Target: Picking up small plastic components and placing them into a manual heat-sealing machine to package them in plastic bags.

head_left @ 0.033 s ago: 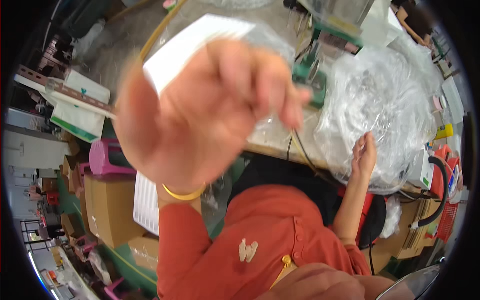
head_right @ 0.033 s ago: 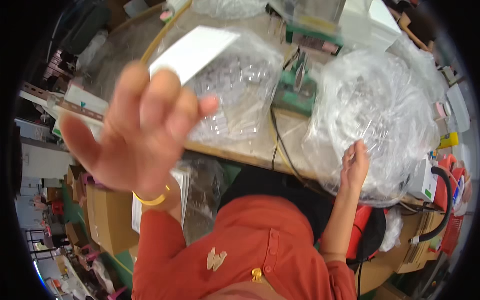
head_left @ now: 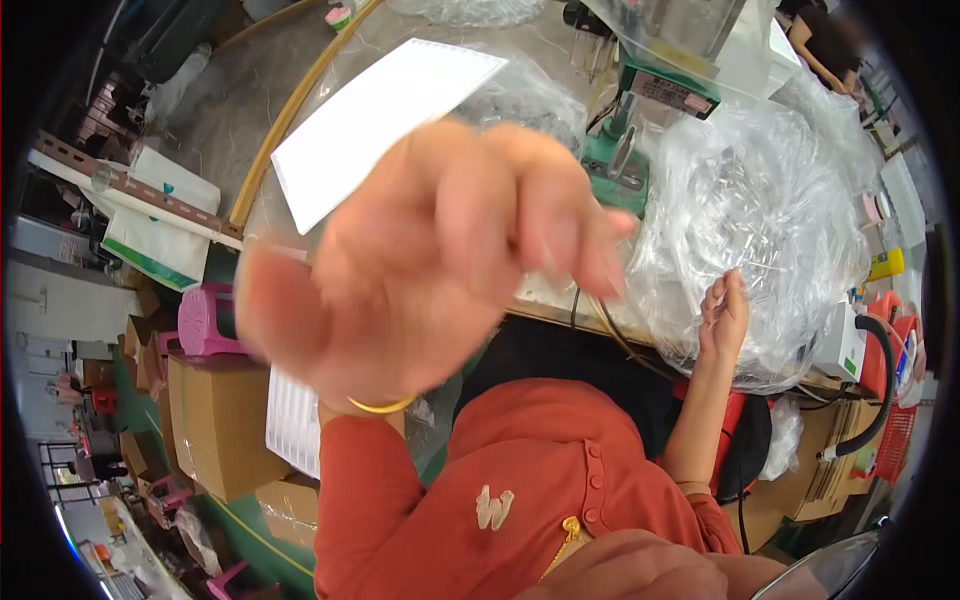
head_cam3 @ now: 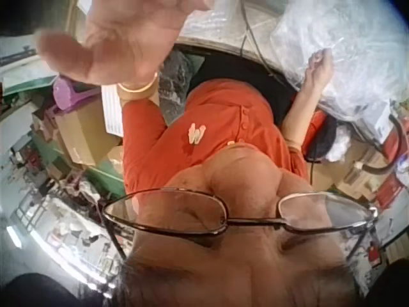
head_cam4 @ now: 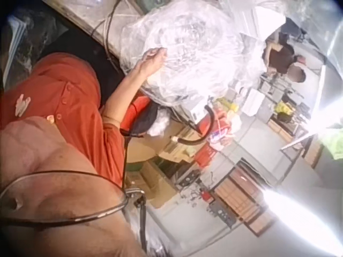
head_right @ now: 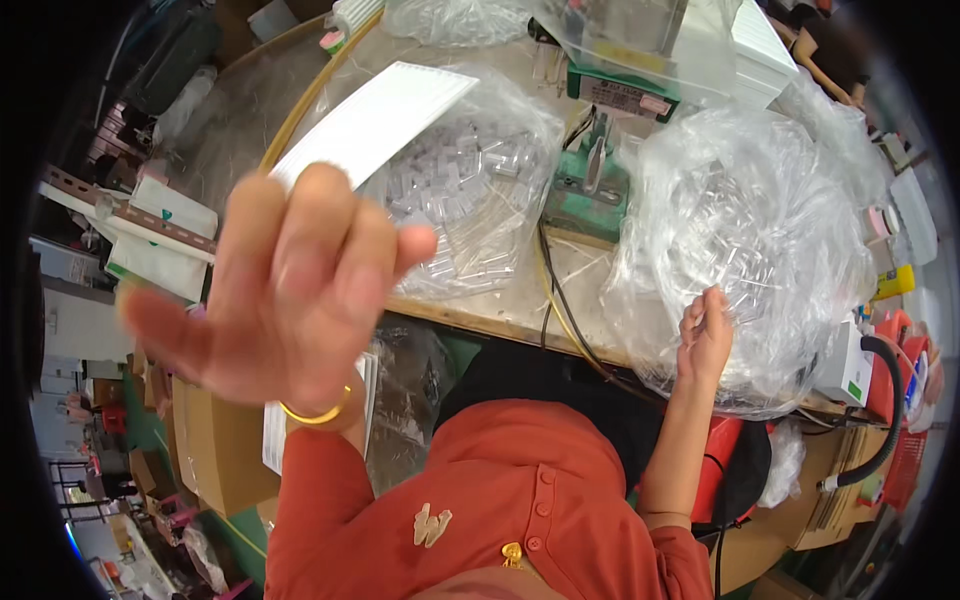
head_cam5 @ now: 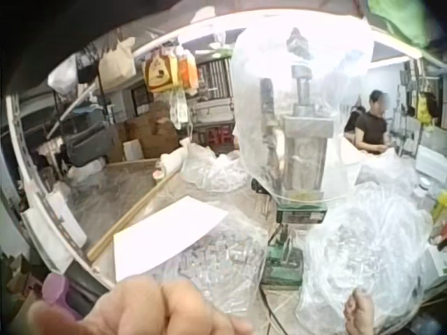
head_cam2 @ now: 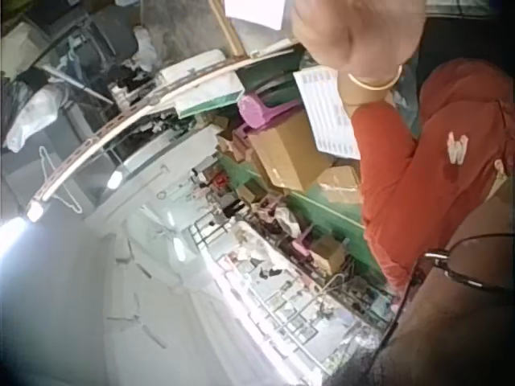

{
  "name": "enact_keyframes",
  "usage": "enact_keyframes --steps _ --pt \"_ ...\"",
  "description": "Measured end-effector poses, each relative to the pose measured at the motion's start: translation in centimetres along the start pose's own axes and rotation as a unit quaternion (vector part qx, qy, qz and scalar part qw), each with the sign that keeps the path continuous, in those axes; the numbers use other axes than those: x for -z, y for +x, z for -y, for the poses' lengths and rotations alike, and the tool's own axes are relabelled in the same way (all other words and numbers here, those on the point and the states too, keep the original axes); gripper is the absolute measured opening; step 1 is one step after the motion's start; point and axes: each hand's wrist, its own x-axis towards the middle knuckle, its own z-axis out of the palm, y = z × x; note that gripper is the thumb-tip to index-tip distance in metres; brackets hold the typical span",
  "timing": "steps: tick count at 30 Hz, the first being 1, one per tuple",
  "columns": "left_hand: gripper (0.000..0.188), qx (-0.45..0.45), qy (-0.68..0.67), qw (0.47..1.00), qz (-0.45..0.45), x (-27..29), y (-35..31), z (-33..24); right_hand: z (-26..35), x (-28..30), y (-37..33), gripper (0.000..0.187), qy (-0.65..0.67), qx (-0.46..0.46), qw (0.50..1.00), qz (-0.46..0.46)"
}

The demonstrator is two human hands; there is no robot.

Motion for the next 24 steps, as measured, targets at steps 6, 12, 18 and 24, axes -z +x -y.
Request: enact_keyframes --steps 6,12,18,24 --pt "0.03 -0.107 0.005 0.994 0.017 -4.0 0.0 -0.2 0.8 -1.0 -0.8 0.013 0.014 0.0 0.999 0.039" --pt "0.032 -0.141 0.053 0.987 -0.055 -3.3 -1.8 -1.7 -0.9 -0.8 -1.3 0.013 0.019 -0.029 0.998 0.043" --pt "0.034 -0.177 0.091 0.974 -0.107 -6.1 -5.2 -2.0 -1.2 -1.1 -1.8 0.013 0.013 -0.024 0.998 0.048" --pt "0.036 -0.215 0.13 0.954 -0.165 -3.6 -5.8 -2.1 -1.2 -1.2 -1.8 0.014 0.008 -0.022 0.999 0.035"
